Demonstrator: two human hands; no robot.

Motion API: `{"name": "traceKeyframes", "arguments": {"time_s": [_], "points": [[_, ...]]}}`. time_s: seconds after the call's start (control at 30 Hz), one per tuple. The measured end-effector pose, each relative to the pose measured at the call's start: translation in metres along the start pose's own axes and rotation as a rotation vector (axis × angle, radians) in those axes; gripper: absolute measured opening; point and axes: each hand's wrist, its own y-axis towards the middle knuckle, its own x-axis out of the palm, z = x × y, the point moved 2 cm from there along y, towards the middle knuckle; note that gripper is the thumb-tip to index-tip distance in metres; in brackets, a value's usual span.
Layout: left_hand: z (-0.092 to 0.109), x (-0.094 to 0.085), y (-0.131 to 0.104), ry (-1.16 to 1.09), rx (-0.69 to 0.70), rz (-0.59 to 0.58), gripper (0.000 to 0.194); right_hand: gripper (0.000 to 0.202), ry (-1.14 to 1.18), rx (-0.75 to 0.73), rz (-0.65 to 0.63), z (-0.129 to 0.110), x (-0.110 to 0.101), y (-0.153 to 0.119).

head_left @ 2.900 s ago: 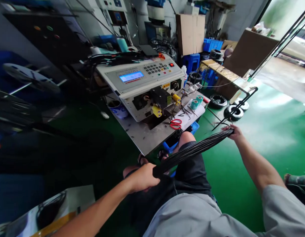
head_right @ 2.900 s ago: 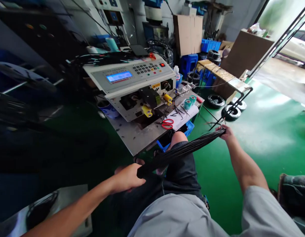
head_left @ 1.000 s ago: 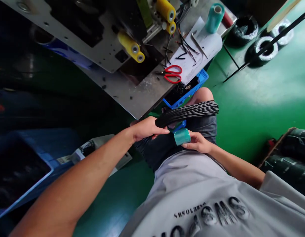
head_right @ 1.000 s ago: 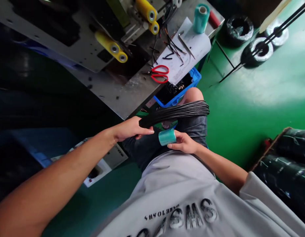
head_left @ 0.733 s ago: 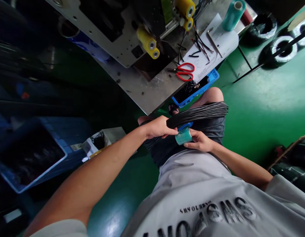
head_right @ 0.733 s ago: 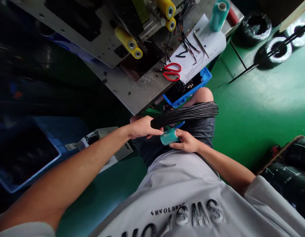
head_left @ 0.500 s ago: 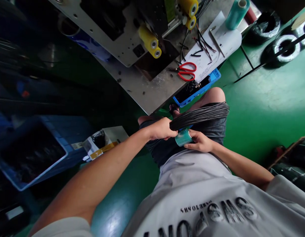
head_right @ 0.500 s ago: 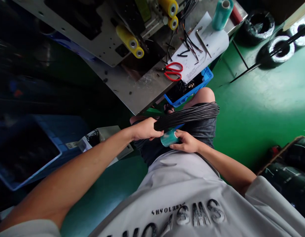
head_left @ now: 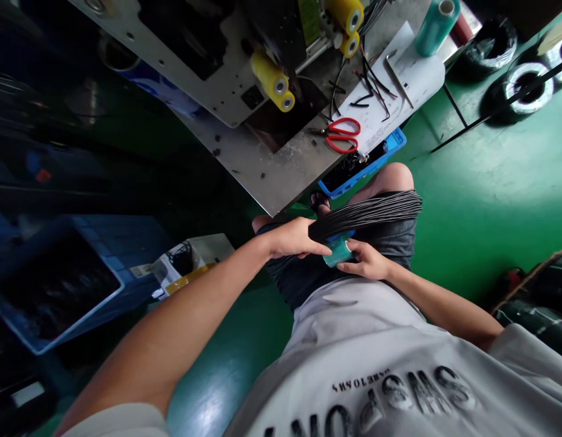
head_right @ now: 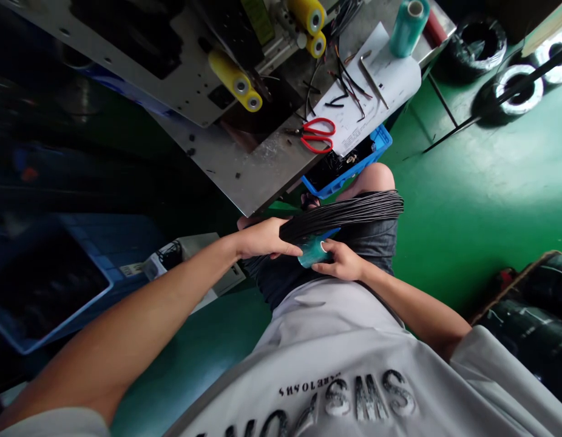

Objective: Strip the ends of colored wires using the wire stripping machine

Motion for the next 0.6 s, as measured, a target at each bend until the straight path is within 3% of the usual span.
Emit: {"name": "traceKeyframes", "arguments": {"time_s": [0.2, 0.33, 0.47, 0.6], "points": [[-0.006, 0.007, 0.008, 0.097, 0.024, -0.052, 0.034, 0.032, -0.014, -0.033, -0.041, -0.003, 0.004, 0.003], [-0.005, 0.007, 0.005, 0.114, 0.034, -0.034, 0.03, 0.04, 0.089, 0.045, -0.032, 0.006, 0.01, 0.009], [-0.001, 0.003, 0.005, 0.39, 0.055, 0.144, 0.018, 0.041, 0.181, 0.186, -0.045, 0.004, 0.006, 0.012], [-0.002, 0.008, 0.007, 0.779, 0.046, 0.38, 0.015, 0.036, 0.368, 0.31, -0.126, -0.019, -0.004, -0.001]]}}
